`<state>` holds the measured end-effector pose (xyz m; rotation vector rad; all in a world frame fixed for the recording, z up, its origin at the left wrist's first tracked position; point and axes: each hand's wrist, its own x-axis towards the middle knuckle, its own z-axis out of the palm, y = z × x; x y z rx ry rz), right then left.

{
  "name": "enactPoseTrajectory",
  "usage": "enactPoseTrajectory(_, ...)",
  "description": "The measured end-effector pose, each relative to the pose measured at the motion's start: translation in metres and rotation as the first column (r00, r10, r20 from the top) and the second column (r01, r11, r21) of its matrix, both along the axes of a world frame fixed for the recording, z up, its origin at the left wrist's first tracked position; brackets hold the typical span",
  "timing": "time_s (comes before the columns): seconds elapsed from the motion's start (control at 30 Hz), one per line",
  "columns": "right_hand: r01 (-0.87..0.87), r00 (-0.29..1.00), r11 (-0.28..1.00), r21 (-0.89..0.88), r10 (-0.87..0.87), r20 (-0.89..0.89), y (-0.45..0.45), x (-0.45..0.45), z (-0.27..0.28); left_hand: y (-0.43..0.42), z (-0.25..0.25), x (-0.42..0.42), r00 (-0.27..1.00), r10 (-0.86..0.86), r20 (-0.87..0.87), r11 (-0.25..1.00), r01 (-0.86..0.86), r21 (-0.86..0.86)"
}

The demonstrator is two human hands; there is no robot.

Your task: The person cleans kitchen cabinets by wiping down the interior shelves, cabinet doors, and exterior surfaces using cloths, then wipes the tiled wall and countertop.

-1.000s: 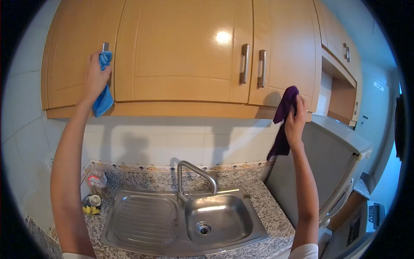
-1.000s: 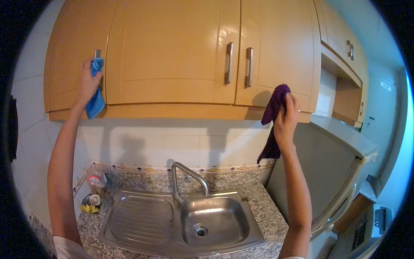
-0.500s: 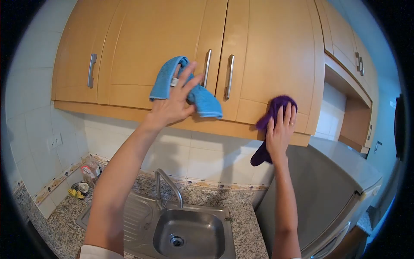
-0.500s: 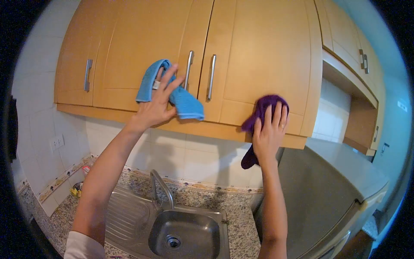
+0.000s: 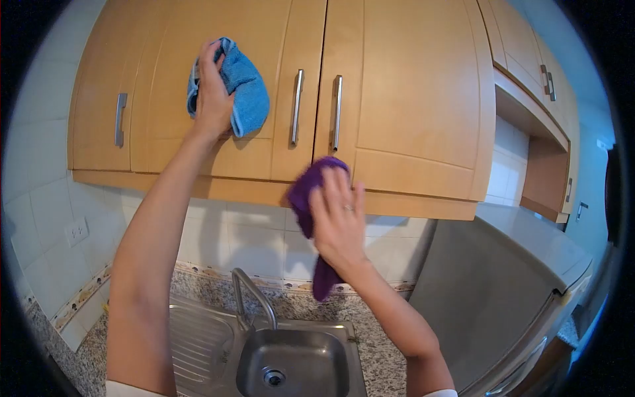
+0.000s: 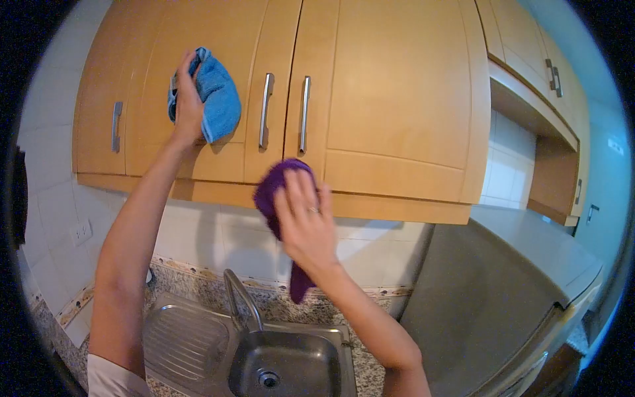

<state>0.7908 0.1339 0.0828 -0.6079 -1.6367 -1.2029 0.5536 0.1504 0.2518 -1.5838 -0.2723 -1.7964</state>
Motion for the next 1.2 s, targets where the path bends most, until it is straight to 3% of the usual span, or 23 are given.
enactPoseTrajectory(0.03,0.057,0.998,0.998,-0.019,-0.057,0.004,-0.003,-0.020,0.012,-0.003,-0.006,0.002,1.000,0.000,-0.007,1.000,0.000,0.000)
enactPoseTrajectory(0.1,-0.137,0.984,0.987,-0.082,0.125,-0.130,0.006,-0.052,0.023,-0.010,-0.011,0.001,0.946,0.260,0.195,0.965,-0.261,-0.017)
enactPoseTrajectory(0.13,-0.139,0.982,0.987,-0.083,0.127,-0.140,0.007,-0.061,0.023,-0.005,-0.010,-0.002,0.939,0.252,0.236,0.962,-0.270,0.050)
enactPoseTrajectory(0.3,0.024,0.967,0.999,-0.032,-0.032,-0.254,0.018,-0.067,0.014,-0.001,-0.014,-0.013,0.916,0.345,0.206,0.936,-0.352,0.000)
enactPoseTrajectory(0.37,0.057,0.965,0.997,-0.055,-0.070,-0.254,0.019,-0.066,0.002,-0.001,-0.015,-0.015,0.906,0.391,0.165,0.919,-0.394,-0.016)
enactPoseTrajectory(0.43,0.057,0.988,0.994,-0.097,-0.071,-0.139,0.015,-0.054,-0.007,-0.001,-0.019,-0.015,0.906,0.400,0.139,0.904,-0.415,0.103)
enactPoseTrajectory(0.57,0.172,0.973,0.984,0.041,-0.163,-0.163,-0.001,-0.042,0.026,-0.006,-0.025,-0.011,0.874,0.437,0.210,0.870,-0.470,0.146)
enactPoseTrajectory(0.63,0.186,0.970,0.977,0.100,-0.167,-0.176,-0.004,-0.043,0.055,-0.006,-0.027,-0.012,0.796,0.565,0.220,0.814,-0.581,0.012)
enactPoseTrajectory(0.77,0.266,0.950,0.937,0.225,-0.216,-0.225,-0.006,-0.043,0.107,-0.002,-0.027,-0.014,0.804,0.560,0.197,0.823,-0.567,-0.026)
enactPoseTrajectory(0.8,0.267,0.950,0.936,0.230,-0.216,-0.226,-0.003,-0.046,0.111,-0.002,-0.027,-0.014,0.849,0.492,0.192,0.867,-0.497,-0.020)
enactPoseTrajectory(0.87,0.279,0.947,0.939,0.202,-0.233,-0.221,-0.005,-0.046,0.101,-0.001,-0.028,-0.014,0.890,0.416,0.187,0.908,-0.419,-0.022)
enactPoseTrajectory(1.2,0.281,0.958,0.960,-0.009,-0.281,-0.052,-0.012,-0.025,0.016,0.003,-0.028,-0.017,0.851,0.475,0.225,0.869,-0.494,0.032)
